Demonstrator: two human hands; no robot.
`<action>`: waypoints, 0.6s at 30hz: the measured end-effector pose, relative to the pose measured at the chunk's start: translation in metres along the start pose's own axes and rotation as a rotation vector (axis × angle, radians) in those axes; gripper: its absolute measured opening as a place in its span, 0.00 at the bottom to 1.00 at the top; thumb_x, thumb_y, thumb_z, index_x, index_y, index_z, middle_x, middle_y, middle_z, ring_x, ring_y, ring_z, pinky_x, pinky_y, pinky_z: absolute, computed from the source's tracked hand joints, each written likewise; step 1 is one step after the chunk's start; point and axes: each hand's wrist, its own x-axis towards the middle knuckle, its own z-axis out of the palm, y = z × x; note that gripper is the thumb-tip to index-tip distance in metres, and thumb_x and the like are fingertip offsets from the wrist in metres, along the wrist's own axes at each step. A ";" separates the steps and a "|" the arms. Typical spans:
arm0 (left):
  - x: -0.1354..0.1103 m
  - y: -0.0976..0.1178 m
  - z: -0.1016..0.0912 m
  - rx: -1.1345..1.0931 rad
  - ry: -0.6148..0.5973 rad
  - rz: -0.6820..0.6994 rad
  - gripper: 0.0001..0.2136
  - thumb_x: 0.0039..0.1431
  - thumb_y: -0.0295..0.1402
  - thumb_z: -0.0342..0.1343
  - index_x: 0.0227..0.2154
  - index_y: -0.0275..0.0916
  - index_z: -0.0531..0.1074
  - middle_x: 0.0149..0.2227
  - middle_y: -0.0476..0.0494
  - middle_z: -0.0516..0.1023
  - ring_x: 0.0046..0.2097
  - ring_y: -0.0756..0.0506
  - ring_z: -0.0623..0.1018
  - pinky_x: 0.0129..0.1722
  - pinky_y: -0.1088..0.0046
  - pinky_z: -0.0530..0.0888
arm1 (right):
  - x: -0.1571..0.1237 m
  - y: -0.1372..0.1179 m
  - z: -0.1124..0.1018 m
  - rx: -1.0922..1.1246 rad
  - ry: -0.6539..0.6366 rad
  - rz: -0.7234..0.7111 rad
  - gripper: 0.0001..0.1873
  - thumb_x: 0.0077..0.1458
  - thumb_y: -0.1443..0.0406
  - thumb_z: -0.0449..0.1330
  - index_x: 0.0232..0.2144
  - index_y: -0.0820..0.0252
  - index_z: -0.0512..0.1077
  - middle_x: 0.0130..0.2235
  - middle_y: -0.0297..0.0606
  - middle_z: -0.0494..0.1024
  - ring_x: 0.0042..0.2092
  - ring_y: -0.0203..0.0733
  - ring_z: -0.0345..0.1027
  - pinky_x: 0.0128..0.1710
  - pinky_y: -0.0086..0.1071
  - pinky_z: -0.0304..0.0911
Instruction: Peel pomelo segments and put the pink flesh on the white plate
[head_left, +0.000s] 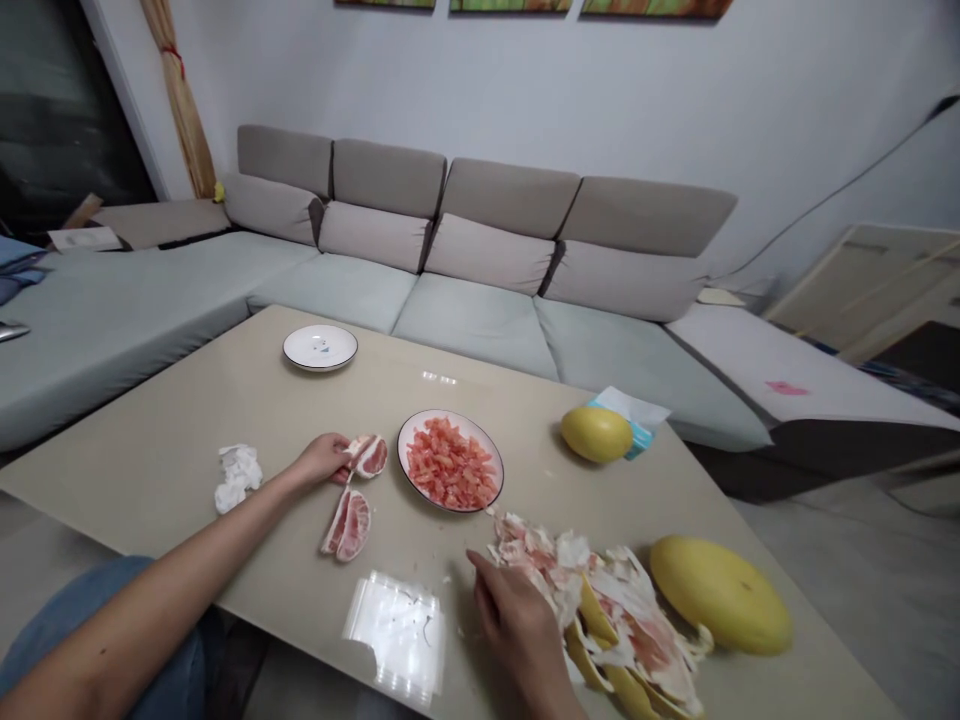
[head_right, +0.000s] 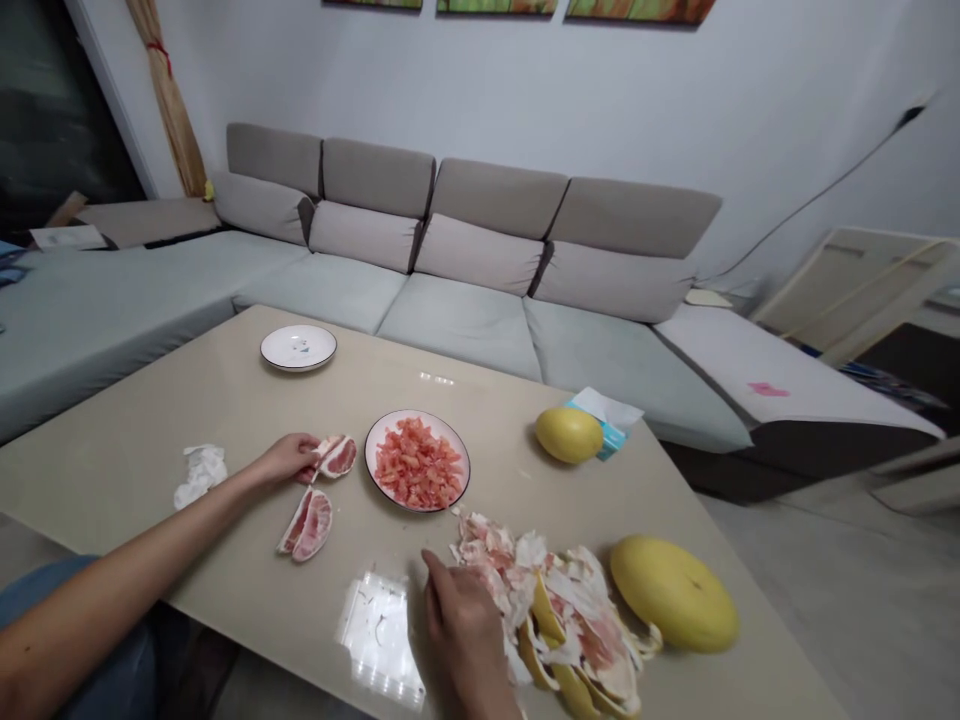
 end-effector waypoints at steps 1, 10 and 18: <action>0.001 0.001 0.000 -0.016 0.000 0.011 0.15 0.62 0.35 0.54 0.51 0.37 0.68 0.51 0.39 0.72 0.47 0.41 0.76 0.44 0.57 0.75 | 0.000 -0.002 0.002 -0.003 -0.012 -0.025 0.18 0.62 0.67 0.47 0.41 0.64 0.76 0.27 0.44 0.80 0.27 0.42 0.74 0.28 0.32 0.68; -0.040 0.044 -0.029 0.076 0.122 0.367 0.12 0.56 0.34 0.58 0.42 0.36 0.76 0.42 0.42 0.77 0.44 0.42 0.75 0.47 0.66 0.71 | 0.006 -0.025 -0.016 0.322 -0.053 0.297 0.16 0.63 0.61 0.50 0.44 0.61 0.75 0.35 0.45 0.82 0.34 0.44 0.76 0.36 0.35 0.72; -0.143 0.074 0.028 0.200 -0.287 0.626 0.11 0.58 0.31 0.53 0.40 0.42 0.79 0.34 0.46 0.78 0.34 0.48 0.75 0.33 0.76 0.69 | 0.020 -0.072 -0.040 0.774 -0.091 0.407 0.18 0.59 0.61 0.57 0.51 0.58 0.69 0.45 0.43 0.76 0.35 0.39 0.71 0.32 0.28 0.69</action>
